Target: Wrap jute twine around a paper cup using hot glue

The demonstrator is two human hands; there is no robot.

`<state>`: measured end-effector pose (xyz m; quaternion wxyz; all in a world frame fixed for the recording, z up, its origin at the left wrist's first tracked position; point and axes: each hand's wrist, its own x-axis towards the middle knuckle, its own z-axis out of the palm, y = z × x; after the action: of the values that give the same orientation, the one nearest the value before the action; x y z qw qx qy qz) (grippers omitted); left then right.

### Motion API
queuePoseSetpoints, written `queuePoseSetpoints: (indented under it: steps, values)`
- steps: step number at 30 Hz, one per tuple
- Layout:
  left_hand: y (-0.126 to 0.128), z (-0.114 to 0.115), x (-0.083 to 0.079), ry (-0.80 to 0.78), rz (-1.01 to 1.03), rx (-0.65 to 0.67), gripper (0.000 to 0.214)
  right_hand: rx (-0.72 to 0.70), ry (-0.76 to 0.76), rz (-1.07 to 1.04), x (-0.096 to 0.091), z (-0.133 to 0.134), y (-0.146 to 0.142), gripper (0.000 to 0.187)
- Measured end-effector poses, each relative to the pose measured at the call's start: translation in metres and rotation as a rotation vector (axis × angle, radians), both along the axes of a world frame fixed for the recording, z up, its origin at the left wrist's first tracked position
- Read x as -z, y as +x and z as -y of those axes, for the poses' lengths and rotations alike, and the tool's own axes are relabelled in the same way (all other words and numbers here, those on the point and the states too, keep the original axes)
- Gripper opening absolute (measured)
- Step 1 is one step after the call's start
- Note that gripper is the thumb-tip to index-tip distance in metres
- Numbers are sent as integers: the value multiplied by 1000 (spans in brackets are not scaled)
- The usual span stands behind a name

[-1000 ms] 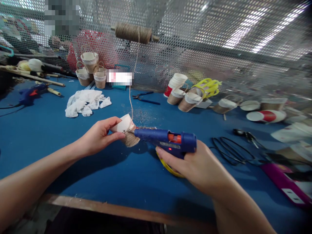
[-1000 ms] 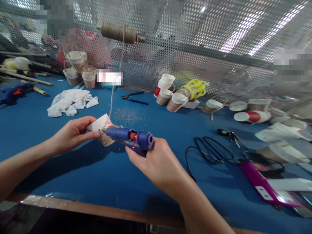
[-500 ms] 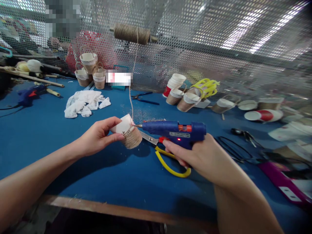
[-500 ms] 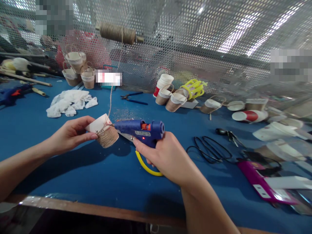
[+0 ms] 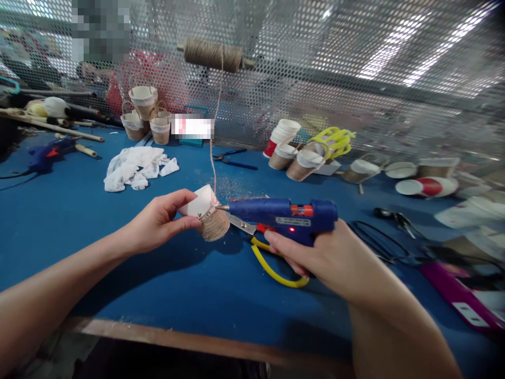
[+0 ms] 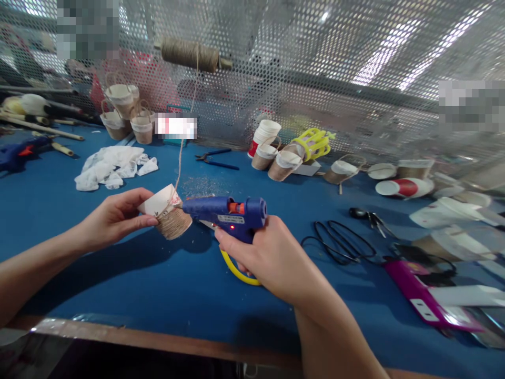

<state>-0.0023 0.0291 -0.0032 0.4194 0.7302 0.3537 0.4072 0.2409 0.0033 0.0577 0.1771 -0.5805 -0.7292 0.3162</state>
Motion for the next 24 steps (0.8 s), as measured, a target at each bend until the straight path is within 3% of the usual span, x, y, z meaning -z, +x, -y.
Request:
queuePoseSetpoints:
  steps: [13,24]
  values:
    - [0,-2,1,0,25,19,10,-11,-16,-9,3,0,4,40]
    - [0,0,0,-21,2,-5,10,62,-12,-44,6,3,-5,35]
